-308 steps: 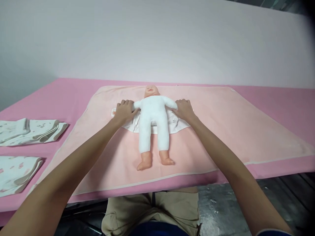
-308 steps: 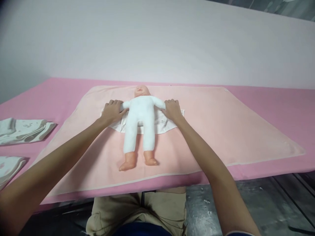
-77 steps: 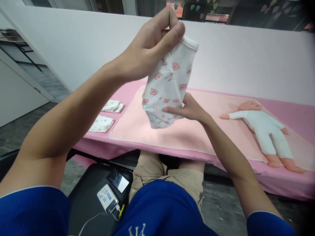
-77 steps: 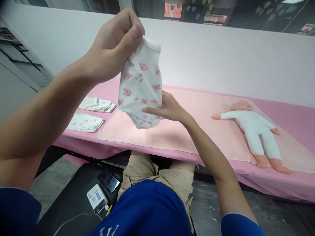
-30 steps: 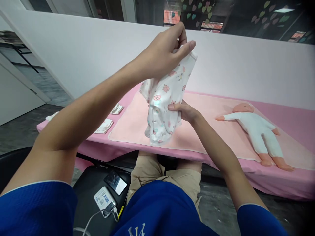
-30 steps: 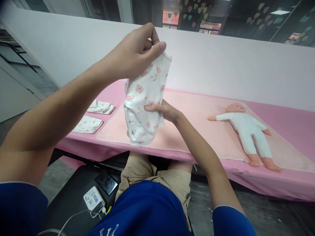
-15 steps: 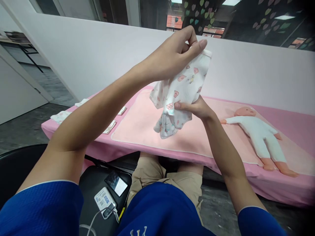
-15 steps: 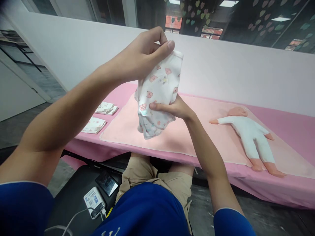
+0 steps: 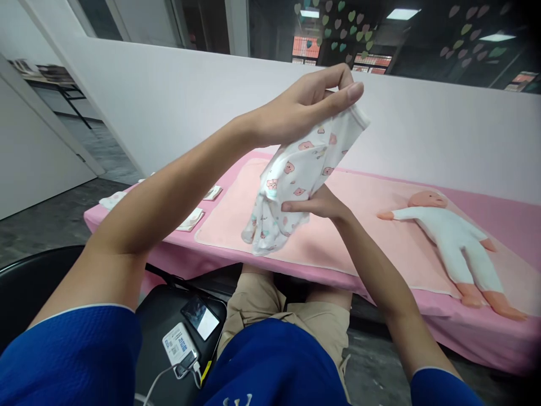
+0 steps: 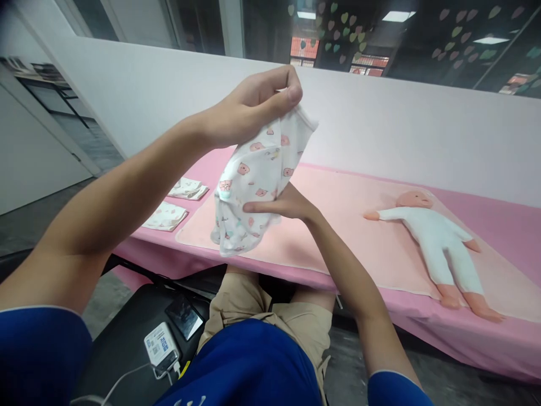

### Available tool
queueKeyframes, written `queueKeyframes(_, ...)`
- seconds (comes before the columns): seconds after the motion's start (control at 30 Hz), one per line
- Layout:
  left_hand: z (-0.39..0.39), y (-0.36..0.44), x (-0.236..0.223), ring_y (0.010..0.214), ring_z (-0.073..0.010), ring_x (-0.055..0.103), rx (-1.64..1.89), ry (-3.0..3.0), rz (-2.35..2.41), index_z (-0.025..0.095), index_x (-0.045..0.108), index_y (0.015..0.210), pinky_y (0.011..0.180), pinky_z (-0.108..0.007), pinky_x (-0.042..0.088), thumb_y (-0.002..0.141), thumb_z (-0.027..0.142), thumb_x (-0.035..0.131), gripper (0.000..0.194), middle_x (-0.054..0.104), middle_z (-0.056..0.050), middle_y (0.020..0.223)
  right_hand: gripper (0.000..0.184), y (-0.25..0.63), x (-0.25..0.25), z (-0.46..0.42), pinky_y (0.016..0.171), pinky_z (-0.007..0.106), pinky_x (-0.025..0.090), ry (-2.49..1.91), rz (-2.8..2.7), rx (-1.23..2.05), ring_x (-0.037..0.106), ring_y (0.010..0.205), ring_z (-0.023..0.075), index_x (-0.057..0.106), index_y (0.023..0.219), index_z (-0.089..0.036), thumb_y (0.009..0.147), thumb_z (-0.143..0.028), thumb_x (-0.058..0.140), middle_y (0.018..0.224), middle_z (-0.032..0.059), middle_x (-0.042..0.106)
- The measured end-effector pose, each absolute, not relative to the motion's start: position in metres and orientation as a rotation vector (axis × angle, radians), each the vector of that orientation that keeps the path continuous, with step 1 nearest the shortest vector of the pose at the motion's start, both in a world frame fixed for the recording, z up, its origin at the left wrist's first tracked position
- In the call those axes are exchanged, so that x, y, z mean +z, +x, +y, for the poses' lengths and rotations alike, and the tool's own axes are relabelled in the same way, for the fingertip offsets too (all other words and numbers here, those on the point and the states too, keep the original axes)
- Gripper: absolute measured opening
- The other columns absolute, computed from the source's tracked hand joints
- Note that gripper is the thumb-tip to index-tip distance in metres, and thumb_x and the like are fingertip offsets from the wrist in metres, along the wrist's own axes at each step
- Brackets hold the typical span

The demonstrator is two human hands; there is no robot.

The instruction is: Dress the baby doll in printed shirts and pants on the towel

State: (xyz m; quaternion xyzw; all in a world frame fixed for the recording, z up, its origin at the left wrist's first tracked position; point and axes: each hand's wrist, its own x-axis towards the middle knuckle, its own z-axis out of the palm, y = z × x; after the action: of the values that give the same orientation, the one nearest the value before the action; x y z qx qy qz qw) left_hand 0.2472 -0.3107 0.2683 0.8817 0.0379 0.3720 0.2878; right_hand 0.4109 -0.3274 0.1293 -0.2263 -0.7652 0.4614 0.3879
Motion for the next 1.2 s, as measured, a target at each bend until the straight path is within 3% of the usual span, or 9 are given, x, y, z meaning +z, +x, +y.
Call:
queueKeyframes(0.1, -0.295, 0.232, 0.258, 0.07, -0.0005, 0.046, 1.121, 2.278, 0.141, 0.017, 0.046, 0.095, 0.069, -0.017, 0.036, 0.115, 0.04, 0.05, 0.03, 0.046, 0.005, 0.083, 0.068, 0.417, 0.117, -0.342, 0.114, 0.061, 0.063, -0.692, -1.858, 1.057, 0.071, 0.134, 0.0377, 0.071, 0.137, -0.029, 0.079, -0.052, 0.098, 0.139, 0.0097, 0.075)
queueKeyframes(0.2, -0.282, 0.217, 0.249, 0.069, -0.0006, 0.046, 1.202, 2.226, 0.214, 0.018, 0.047, 0.094, 0.064, -0.017, 0.036, 0.114, 0.039, 0.054, 0.029, 0.048, 0.006, 0.081, 0.067, 0.421, 0.109, -0.347, 0.115, 0.061, 0.062, -0.793, -1.762, 0.767, 0.068, 0.134, 0.0378, 0.071, 0.133, -0.031, 0.077, -0.054, 0.099, 0.138, 0.0094, 0.071)
queueKeyframes(0.37, -0.274, 0.197, 0.245, 0.066, 0.001, 0.047, 1.323, 2.254, 0.261, 0.02, 0.045, 0.092, 0.061, -0.015, 0.035, 0.113, 0.039, 0.053, 0.029, 0.048, 0.008, 0.077, 0.044, 0.414, 0.102, -0.334, 0.113, 0.05, 0.063, -0.836, -1.748, 0.432, 0.062, 0.137, 0.0359, 0.079, 0.103, -0.027, 0.079, -0.06, 0.097, 0.132, 0.0087, 0.061)
queueKeyframes(0.5, -0.275, 0.183, 0.248, 0.07, -0.0001, 0.056, 1.287, 2.399, 0.446, 0.015, 0.05, 0.099, 0.071, -0.018, 0.039, 0.113, 0.041, 0.05, 0.029, 0.047, 0.005, 0.084, 0.054, 0.401, 0.094, -0.32, 0.109, 0.051, 0.064, -0.817, -1.774, 0.639, 0.069, 0.128, 0.0334, 0.077, 0.115, -0.027, 0.081, -0.066, 0.093, 0.127, 0.0085, 0.07)
queueKeyframes(0.6, -0.278, 0.176, 0.25, 0.083, -0.0102, 0.071, 1.182, 2.515, 0.635, 0.01, 0.057, 0.116, 0.078, -0.025, 0.045, 0.112, 0.049, 0.049, 0.04, 0.048, 0.003, 0.09, 0.078, 0.387, 0.087, -0.308, 0.114, 0.055, 0.062, -0.755, -1.784, 0.897, 0.07, 0.134, 0.0351, 0.065, 0.138, -0.029, 0.079, -0.072, 0.092, 0.134, 0.0088, 0.075)
queueKeyframes(0.73, -0.284, 0.176, 0.253, 0.09, -0.0185, 0.079, 1.043, 2.649, 0.641, 0.004, 0.057, 0.13, 0.083, -0.03, 0.046, 0.11, 0.057, 0.045, 0.058, 0.05, 0.005, 0.083, 0.105, 0.371, 0.084, -0.3, 0.119, 0.057, 0.06, -0.681, -1.768, 1.042, 0.065, 0.147, 0.0363, 0.05, 0.155, -0.032, 0.07, -0.072, 0.098, 0.154, 0.011, 0.069)
queueKeyframes(0.87, -0.293, 0.178, 0.255, 0.087, -0.02, 0.08, 0.932, 2.714, 0.669, 0.002, 0.056, 0.131, 0.084, -0.033, 0.047, 0.11, 0.057, 0.045, 0.06, 0.05, 0.007, 0.081, 0.092, 0.369, 0.09, -0.301, 0.12, 0.059, 0.06, -0.621, -1.825, 1.172, 0.068, 0.143, 0.0359, 0.059, 0.149, -0.029, 0.073, -0.063, 0.099, 0.153, 0.0105, 0.071)
queueKeyframes(1.0, -0.302, 0.183, 0.253, 0.084, -0.0189, 0.078, 0.871, 2.718, 0.646, 0.005, 0.058, 0.126, 0.082, -0.03, 0.045, 0.113, 0.049, 0.05, 0.047, 0.048, 0.007, 0.079, 0.077, 0.375, 0.098, -0.303, 0.121, 0.062, 0.059, -0.653, -1.9, 1.216, 0.07, 0.14, 0.0374, 0.071, 0.136, -0.027, 0.072, -0.056, 0.102, 0.148, 0.0105, 0.074)
queueKeyframes(1.2, -0.314, 0.193, 0.25, 0.104, -0.0278, 0.081, 0.78, 2.804, 0.66, 0.005, 0.058, 0.12, 0.084, -0.029, 0.04, 0.111, 0.051, 0.05, 0.048, 0.054, 0.004, 0.09, 0.088, 0.379, 0.117, -0.302, 0.124, 0.06, 0.057, -0.624, -1.893, 1.017, 0.065, 0.146, 0.0361, 0.068, 0.14, -0.026, 0.066, -0.057, 0.105, 0.148, 0.0111, 0.074)
